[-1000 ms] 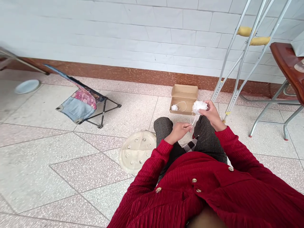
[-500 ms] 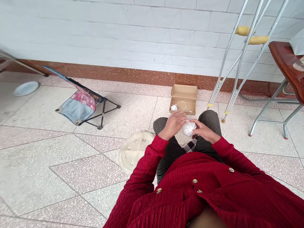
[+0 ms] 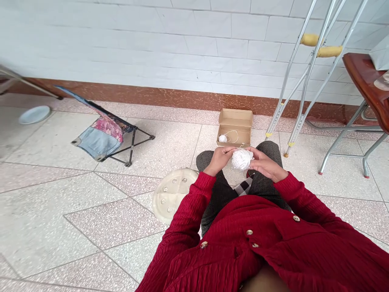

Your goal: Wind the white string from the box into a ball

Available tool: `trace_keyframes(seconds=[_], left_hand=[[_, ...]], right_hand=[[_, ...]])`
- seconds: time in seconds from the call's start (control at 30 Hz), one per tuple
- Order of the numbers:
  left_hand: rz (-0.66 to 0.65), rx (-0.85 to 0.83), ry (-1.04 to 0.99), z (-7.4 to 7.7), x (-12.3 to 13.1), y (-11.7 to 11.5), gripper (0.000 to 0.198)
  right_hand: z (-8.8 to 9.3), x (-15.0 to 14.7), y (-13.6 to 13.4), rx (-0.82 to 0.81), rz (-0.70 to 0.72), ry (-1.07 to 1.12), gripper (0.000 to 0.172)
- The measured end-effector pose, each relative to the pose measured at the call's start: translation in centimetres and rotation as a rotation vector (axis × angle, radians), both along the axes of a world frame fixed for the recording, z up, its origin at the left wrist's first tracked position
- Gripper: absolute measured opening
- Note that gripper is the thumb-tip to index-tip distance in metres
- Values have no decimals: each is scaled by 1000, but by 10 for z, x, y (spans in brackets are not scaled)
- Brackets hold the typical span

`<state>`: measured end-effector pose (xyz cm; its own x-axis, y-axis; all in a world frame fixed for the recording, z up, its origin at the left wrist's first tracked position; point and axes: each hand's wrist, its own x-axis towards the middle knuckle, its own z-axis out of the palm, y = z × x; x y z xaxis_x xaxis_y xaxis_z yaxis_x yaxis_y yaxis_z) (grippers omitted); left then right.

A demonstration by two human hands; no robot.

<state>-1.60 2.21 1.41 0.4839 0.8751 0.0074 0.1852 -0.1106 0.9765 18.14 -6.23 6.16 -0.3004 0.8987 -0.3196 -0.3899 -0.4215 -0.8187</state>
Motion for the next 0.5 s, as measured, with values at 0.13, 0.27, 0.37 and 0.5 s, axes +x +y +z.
trace_keyframes(seconds=[0.13,0.27,0.37,0.5], left_hand=[[-64,-10,34,-9,9,-17,41],[-137,24,114,0,16,-38,40],[-207,115,206,9,15,-44,38],[-206,309,367,26,6,-40,34]], right_hand=[[13,9,20,106,-150,-97,53],[5,23,50,287,-325,-367,52],[-19,30,62,358,-409,-649,55],[-55,26,50,329,-412,-795,55]])
